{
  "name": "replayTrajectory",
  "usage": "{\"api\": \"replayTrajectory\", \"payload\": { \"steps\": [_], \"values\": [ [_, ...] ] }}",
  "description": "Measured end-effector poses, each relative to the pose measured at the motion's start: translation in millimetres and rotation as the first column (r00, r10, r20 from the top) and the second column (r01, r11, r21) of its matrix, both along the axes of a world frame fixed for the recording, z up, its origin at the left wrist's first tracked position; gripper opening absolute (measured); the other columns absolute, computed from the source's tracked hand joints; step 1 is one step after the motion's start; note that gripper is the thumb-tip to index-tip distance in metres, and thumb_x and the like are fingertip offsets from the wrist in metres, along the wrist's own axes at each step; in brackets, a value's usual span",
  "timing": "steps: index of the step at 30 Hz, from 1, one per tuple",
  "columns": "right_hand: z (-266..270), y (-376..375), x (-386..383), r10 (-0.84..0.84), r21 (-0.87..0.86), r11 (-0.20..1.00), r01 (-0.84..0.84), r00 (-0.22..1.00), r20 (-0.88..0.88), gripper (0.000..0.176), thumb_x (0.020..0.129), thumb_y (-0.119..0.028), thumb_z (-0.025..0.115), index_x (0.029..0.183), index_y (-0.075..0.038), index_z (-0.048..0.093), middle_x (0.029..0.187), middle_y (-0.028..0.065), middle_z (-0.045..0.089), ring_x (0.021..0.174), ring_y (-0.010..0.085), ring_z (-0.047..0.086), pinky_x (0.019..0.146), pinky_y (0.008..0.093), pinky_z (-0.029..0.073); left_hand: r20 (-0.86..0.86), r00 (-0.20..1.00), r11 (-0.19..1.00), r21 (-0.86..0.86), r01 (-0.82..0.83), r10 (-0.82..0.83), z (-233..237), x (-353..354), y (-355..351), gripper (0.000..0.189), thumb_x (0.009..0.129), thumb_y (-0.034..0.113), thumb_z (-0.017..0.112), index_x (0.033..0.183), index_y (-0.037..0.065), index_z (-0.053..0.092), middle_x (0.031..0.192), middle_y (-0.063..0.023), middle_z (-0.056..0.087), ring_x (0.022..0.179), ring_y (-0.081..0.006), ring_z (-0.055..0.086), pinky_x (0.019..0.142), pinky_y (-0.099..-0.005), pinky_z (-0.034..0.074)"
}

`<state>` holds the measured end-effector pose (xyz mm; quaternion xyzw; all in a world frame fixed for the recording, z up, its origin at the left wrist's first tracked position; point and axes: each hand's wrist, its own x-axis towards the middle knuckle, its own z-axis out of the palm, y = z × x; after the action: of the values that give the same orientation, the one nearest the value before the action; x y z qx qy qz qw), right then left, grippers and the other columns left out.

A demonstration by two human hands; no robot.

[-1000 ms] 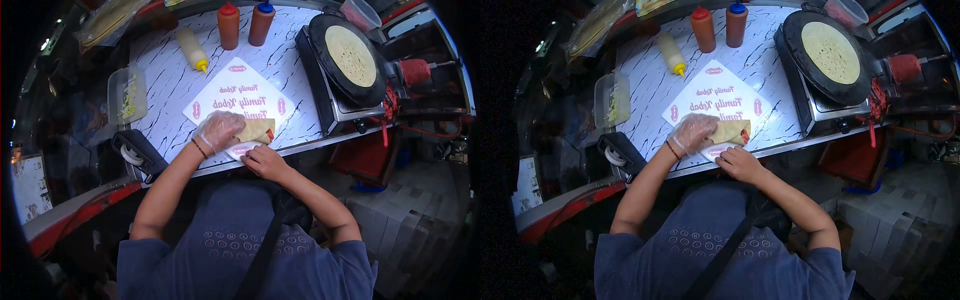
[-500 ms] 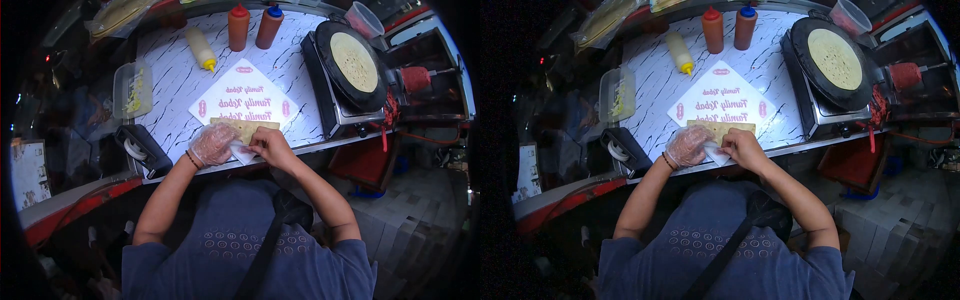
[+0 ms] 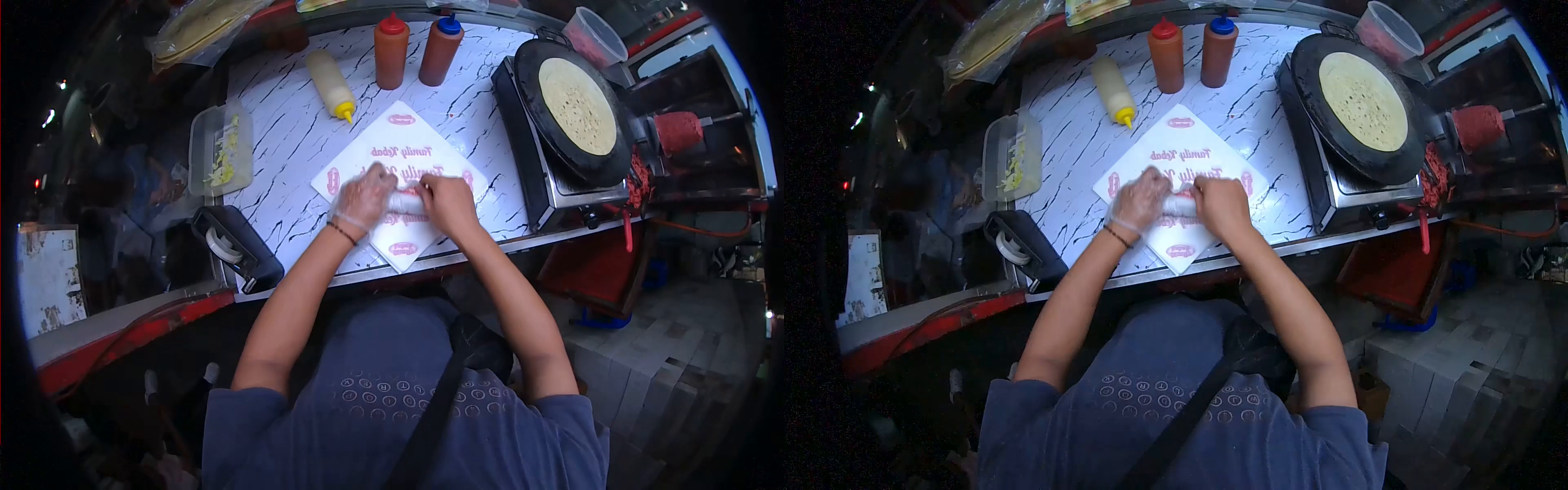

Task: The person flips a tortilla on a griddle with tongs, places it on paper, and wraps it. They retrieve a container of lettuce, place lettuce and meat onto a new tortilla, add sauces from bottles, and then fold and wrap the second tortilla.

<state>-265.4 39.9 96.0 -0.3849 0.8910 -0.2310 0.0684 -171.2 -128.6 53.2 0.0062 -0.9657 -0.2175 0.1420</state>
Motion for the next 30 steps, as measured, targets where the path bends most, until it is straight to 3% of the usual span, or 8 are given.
{"api": "replayTrajectory", "payload": {
  "steps": [3, 6, 13, 17, 19, 20, 28, 30],
  "values": [
    [1.0, -18.4, -20.6, -0.067, 0.137, 0.988, 0.071, 0.997, -0.029, 0.013, 0.084, -0.019, 0.065, 0.081, -0.01, 0.073, 0.087, 0.0149, 0.065, 0.088, 0.0322, 0.063, 0.083, 0.0469, 0.044, 0.06, 0.998, 0.998, -0.051, -0.029, 0.032, -1.0, -33.2, -11.0, 0.006, 0.082, 0.014, 0.062, 0.083, 0.011, 0.066, 0.095, -0.0107, 0.059, 0.079, -0.0309, 0.063, 0.069, -0.0427, 0.053],
    [4.7, -28.6, -30.5, -0.072, 0.242, 0.968, 0.073, 0.997, -0.013, 0.012, 0.083, -0.019, 0.067, 0.083, -0.011, 0.075, 0.098, 0.0133, 0.065, 0.098, 0.0299, 0.061, 0.085, 0.0488, 0.042, -0.057, 0.991, 0.912, -0.401, 0.086, -0.119, 7.4, -36.2, -17.8, 0.008, 0.081, 0.013, 0.063, 0.087, 0.01, 0.067, 0.091, -0.01, 0.058, 0.079, -0.0279, 0.06, 0.072, -0.0387, 0.052],
    [-8.0, -37.4, -40.2, -0.023, 0.246, 0.969, 0.037, 0.998, -0.058, 0.016, 0.078, -0.021, 0.072, 0.084, -0.007, 0.074, 0.1, 0.0118, 0.063, 0.098, 0.0288, 0.059, 0.084, 0.0479, 0.041, -0.273, 0.942, 0.973, -0.177, 0.149, -0.194, -14.1, 15.9, -11.2, 0.02, 0.087, 0.017, 0.064, 0.101, 0.003, 0.063, 0.09, -0.0132, 0.063, 0.086, -0.0316, 0.062, 0.075, -0.0419, 0.052],
    [1.5, -23.3, -34.4, 0.014, 0.066, 0.998, 0.001, 0.974, -0.228, 0.022, 0.079, -0.025, 0.072, 0.093, -0.008, 0.071, 0.102, 0.0101, 0.061, 0.1, 0.0277, 0.057, 0.084, 0.0466, 0.042, -0.068, 0.994, 0.987, -0.138, 0.079, -0.089, -12.2, 13.4, -8.4, 0.025, 0.09, 0.023, 0.063, 0.105, 0.004, 0.063, 0.094, -0.0125, 0.065, 0.09, -0.0316, 0.063, 0.079, -0.0433, 0.051],
    [6.8, -16.1, -31.7, 0.247, -0.051, 0.959, -0.28, 0.908, -0.337, 0.029, 0.08, -0.029, 0.071, 0.1, -0.008, 0.067, 0.103, 0.009, 0.06, 0.102, 0.027, 0.056, 0.086, 0.0455, 0.041, 0.049, 0.997, 0.986, -0.154, 0.06, -0.053, 1.9, 5.8, -11.8, 0.026, 0.09, 0.027, 0.062, 0.105, 0.005, 0.064, 0.095, -0.0116, 0.064, 0.092, -0.0304, 0.062, 0.081, -0.0439, 0.05],
    [0.8, -11.0, -28.3, 0.392, 0.041, 0.915, -0.402, 0.859, -0.33, 0.029, 0.082, -0.029, 0.069, 0.1, -0.007, 0.065, 0.1, 0.01, 0.061, 0.101, 0.0272, 0.056, 0.089, 0.045, 0.04, 0.178, 0.984, 0.971, -0.238, 0.037, 0.006, 20.0, 1.5, -9.1, 0.027, 0.09, 0.03, 0.06, 0.104, 0.007, 0.065, 0.098, -0.011, 0.064, 0.096, -0.0288, 0.062, 0.083, -0.0438, 0.049],
    [1.2, -36.4, -30.9, 0.269, 0.229, 0.955, -0.19, 0.878, -0.395, 0.017, 0.086, -0.019, 0.056, 0.093, -0.006, 0.064, 0.1, 0.0102, 0.063, 0.102, 0.0268, 0.056, 0.091, 0.0451, 0.041, 0.506, 0.789, 0.913, -0.373, -0.164, 0.348, 15.7, -49.2, -17.2, 0.027, 0.089, 0.032, 0.059, 0.107, 0.013, 0.064, 0.107, -0.0091, 0.061, 0.108, -0.0278, 0.056, 0.086, -0.0524, 0.041],
    [2.9, -34.8, -15.9, 0.325, 0.144, 0.945, -0.295, 0.778, -0.537, 0.019, 0.084, -0.018, 0.055, 0.095, -0.005, 0.065, 0.105, 0.0111, 0.061, 0.104, 0.0269, 0.055, 0.088, 0.0436, 0.044, 0.355, 0.847, 0.891, -0.372, -0.26, 0.395, 15.7, -52.9, -18.4, 0.027, 0.088, 0.032, 0.06, 0.106, 0.013, 0.064, 0.107, -0.0098, 0.062, 0.109, -0.0282, 0.056, 0.088, -0.0534, 0.041]
  ]
}}
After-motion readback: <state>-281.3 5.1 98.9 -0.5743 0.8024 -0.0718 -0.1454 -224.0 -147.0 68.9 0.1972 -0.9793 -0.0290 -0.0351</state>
